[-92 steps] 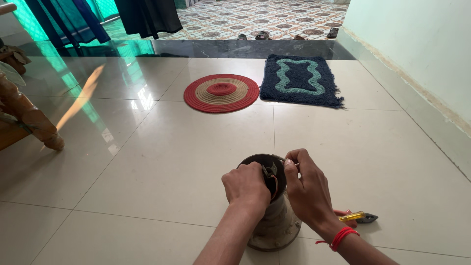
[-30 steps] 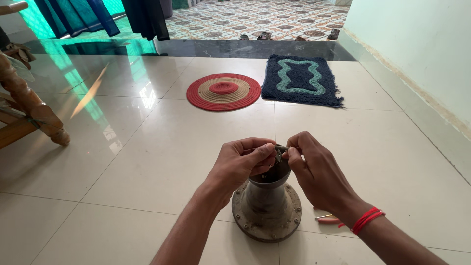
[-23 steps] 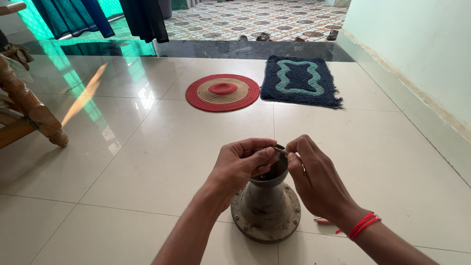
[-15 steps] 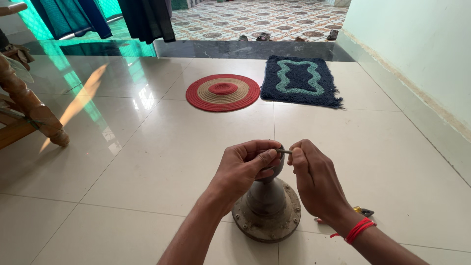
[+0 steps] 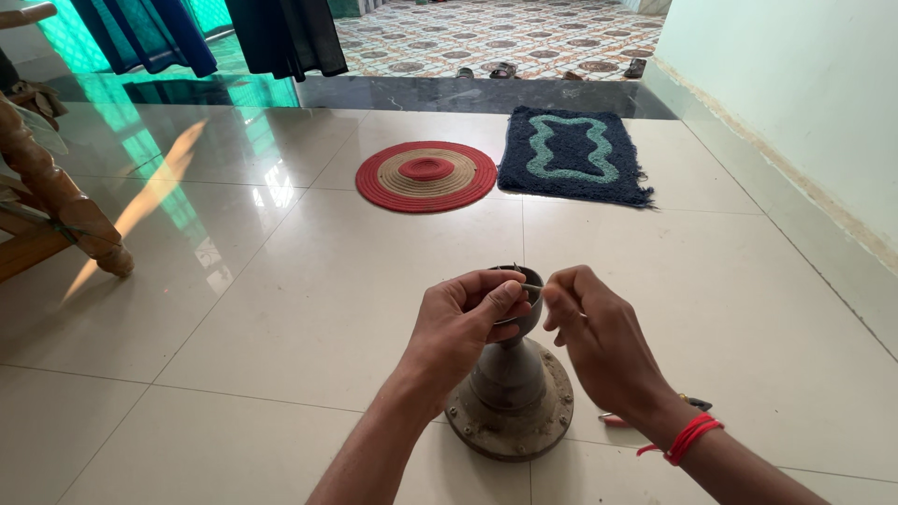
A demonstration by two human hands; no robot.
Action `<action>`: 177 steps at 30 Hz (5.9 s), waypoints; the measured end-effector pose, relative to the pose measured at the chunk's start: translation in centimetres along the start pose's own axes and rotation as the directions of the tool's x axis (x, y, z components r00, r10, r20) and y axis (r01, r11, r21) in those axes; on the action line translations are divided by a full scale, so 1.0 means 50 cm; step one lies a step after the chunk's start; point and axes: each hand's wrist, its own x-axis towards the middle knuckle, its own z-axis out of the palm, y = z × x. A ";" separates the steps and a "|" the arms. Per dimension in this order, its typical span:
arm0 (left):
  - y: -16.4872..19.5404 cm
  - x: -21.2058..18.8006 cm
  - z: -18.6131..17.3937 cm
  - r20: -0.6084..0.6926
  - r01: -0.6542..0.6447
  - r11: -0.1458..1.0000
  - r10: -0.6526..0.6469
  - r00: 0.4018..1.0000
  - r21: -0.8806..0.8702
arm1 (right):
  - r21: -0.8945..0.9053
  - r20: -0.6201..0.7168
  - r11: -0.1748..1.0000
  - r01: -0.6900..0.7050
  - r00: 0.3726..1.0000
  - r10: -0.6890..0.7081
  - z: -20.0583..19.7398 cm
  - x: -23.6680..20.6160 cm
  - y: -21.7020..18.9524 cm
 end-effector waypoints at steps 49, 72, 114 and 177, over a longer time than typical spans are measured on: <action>-0.030 0.002 0.012 -0.004 -0.130 0.986 0.131 0.991 0.104 | 0.131 0.192 0.968 -0.214 0.964 0.187 -0.001 0.003 0.019; -0.035 -0.006 0.009 -0.032 -0.152 0.977 0.159 0.987 0.150 | 0.048 0.162 0.968 -0.248 0.958 0.237 0.014 0.013 0.007; -0.082 0.020 0.027 -0.356 0.040 0.726 0.287 0.889 0.686 | -0.162 0.204 0.979 -0.126 0.966 0.158 0.029 0.042 0.071; -0.037 0.062 0.052 -0.312 0.232 0.511 0.076 0.947 0.828 | -0.426 0.340 0.834 -0.351 0.792 0.507 -0.098 -0.001 0.234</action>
